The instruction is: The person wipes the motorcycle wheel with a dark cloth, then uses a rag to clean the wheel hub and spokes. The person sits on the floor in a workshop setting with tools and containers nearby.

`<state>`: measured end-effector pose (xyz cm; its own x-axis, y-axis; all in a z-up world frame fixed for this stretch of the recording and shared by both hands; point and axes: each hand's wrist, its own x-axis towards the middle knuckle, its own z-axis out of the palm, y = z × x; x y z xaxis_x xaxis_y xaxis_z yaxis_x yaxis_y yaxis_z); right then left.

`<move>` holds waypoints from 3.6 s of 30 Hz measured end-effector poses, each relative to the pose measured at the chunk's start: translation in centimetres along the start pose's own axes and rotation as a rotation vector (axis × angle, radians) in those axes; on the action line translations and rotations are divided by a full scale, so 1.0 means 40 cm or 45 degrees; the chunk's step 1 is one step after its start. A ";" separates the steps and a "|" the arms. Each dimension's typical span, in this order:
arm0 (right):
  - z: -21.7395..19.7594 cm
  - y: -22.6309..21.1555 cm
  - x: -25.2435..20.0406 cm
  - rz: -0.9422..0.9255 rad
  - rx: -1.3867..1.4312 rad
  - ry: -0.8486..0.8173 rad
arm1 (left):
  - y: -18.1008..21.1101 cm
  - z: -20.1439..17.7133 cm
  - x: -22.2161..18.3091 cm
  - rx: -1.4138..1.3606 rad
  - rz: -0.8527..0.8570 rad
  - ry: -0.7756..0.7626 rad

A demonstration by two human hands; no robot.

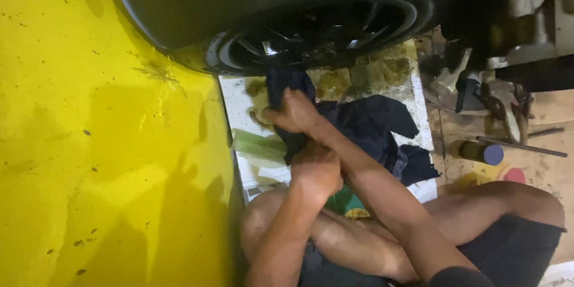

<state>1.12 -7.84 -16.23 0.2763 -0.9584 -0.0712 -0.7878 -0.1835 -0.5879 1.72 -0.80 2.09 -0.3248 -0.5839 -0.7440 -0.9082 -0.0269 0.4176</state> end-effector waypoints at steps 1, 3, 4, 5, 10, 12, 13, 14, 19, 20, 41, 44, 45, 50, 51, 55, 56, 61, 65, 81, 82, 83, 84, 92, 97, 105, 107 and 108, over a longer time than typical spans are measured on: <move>-0.001 0.015 0.010 0.000 0.008 0.004 | -0.001 -0.012 -0.006 0.008 -0.005 -0.001; -0.012 0.065 0.006 0.101 0.439 -0.203 | 0.010 -0.023 -0.018 -0.032 0.000 -0.013; -0.069 0.067 0.005 0.098 0.433 -0.201 | 0.024 -0.021 -0.011 -0.034 0.004 -0.008; -0.125 0.066 0.004 0.152 0.190 -0.194 | 0.038 -0.019 -0.007 -0.025 0.036 -0.015; -0.125 0.027 -0.008 0.334 -0.047 -0.291 | 0.000 0.046 0.008 -0.033 0.048 -0.024; -0.121 -0.026 -0.013 0.103 0.083 -0.322 | -0.048 0.079 -0.014 -0.026 0.212 0.370; -0.129 -0.035 0.004 0.099 0.086 -0.307 | -0.056 0.055 -0.022 -0.013 0.216 0.378; -0.136 -0.036 0.003 0.121 0.121 -0.326 | -0.057 0.045 -0.034 -0.053 0.165 0.276; -0.051 0.015 0.021 0.308 0.240 -0.276 | -0.063 0.115 0.006 0.073 0.186 0.654; -0.010 0.024 0.016 0.316 0.560 -0.275 | -0.073 0.128 0.013 0.100 0.205 0.746; -0.199 -0.016 0.100 0.547 1.401 -0.419 | -0.038 -0.023 -0.075 -0.270 0.298 0.291; -0.171 -0.048 0.100 0.736 1.581 -0.466 | -0.043 -0.039 -0.096 -0.356 0.321 0.189; -0.166 -0.057 0.097 0.849 1.686 -0.480 | -0.041 -0.046 -0.102 -0.366 0.312 0.182; -0.184 -0.060 0.076 0.977 1.803 -0.453 | -0.071 0.008 -0.050 -0.201 0.257 0.436; -0.183 -0.049 0.061 0.916 1.709 -0.444 | -0.071 0.008 -0.053 -0.197 0.263 0.348; -0.252 0.008 -0.067 0.513 1.284 -0.380 | -0.043 -0.001 -0.060 -0.229 0.303 0.049; -0.290 -0.014 -0.077 0.373 0.967 -0.346 | -0.043 0.009 -0.052 -0.175 0.308 0.012; -0.388 -0.134 -0.030 -0.108 -0.345 -0.327 | -0.045 0.027 -0.026 -0.179 0.268 0.074; -0.296 -0.104 0.007 -0.309 -0.624 -0.231 | -0.068 0.060 0.010 -0.127 0.219 0.210; -0.224 -0.151 0.009 -0.394 -0.634 -0.032 | -0.057 0.061 0.047 0.011 0.017 0.026; -0.212 -0.149 0.018 -0.401 -0.626 -0.028 | -0.056 0.063 0.035 0.014 0.007 0.029; -0.200 -0.147 0.025 -0.292 -0.613 -0.223 | -0.055 0.065 0.022 0.046 -0.004 0.024; -0.192 -0.148 0.044 -0.184 -0.601 -0.402 | -0.056 0.058 0.012 0.087 -0.012 0.030; -0.158 -0.189 0.021 -0.119 -0.379 -0.360 | -0.074 0.047 -0.060 0.055 -0.028 0.078; -0.113 -0.232 0.019 -0.105 -0.023 -0.260 | -0.141 0.095 -0.052 0.016 -0.102 0.165; -0.141 -0.224 0.072 0.031 1.018 -0.036 | -0.126 0.037 -0.058 -0.070 -0.038 0.263; -0.177 -0.226 0.075 0.006 0.981 -0.071 | -0.120 0.028 -0.051 -0.054 -0.040 0.282; -0.196 -0.222 0.067 -0.007 0.940 -0.126 | -0.110 0.031 -0.049 -0.056 -0.048 0.290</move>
<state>4.54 -10.50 -4.88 0.3550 -0.9273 -0.1186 -0.2213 0.0399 -0.9744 6.03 1.46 1.08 -0.2182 -0.7497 -0.6247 -0.9046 -0.0848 0.4178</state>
